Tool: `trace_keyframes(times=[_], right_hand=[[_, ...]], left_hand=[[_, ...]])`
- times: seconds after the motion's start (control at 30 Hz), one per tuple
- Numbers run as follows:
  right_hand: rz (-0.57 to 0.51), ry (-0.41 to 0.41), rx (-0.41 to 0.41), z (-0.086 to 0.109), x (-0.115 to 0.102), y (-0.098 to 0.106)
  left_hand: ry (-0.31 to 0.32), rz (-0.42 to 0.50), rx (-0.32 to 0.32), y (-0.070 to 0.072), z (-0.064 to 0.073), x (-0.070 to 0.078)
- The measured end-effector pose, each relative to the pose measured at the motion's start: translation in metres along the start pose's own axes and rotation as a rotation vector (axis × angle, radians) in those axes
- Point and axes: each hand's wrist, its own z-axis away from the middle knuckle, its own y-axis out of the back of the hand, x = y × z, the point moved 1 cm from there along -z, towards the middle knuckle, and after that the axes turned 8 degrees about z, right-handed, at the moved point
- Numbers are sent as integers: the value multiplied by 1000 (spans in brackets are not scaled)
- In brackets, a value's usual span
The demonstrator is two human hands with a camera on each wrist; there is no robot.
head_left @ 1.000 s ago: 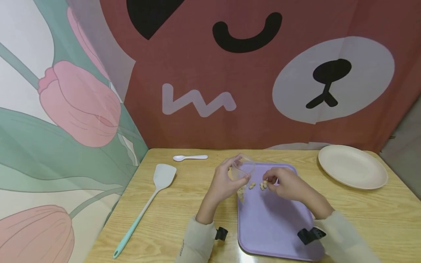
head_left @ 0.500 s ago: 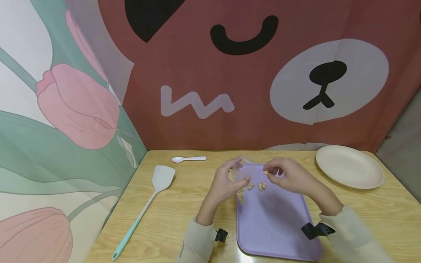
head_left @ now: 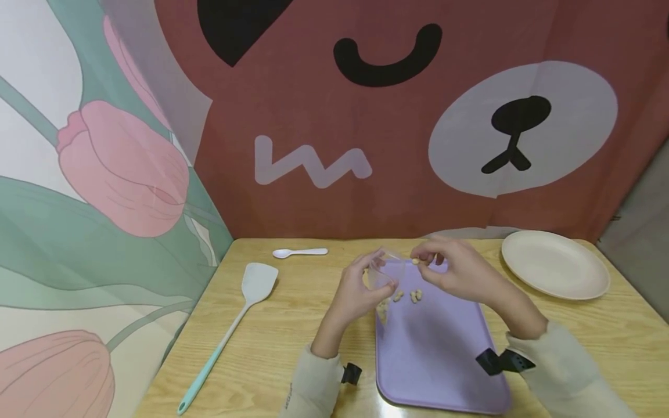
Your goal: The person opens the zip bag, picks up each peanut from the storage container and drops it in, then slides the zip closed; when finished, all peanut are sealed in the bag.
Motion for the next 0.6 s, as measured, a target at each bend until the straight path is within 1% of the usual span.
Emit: trace_keyframes(times=[0.17,0.33,0.43,0.6], right_hand=[[-3,38,28,-10,-11,-1],[-16,52,35,-18,-18,-4],[-11,52,27,-21,-21,-5],[1,47,-13,-27,-23,-8]], left_hand=[[-8,7,-6,1,0,1],[-18,9,-14,0,0,1],[-17,9,-16,0,0,0],[-1,16,-18,0,0,-1]])
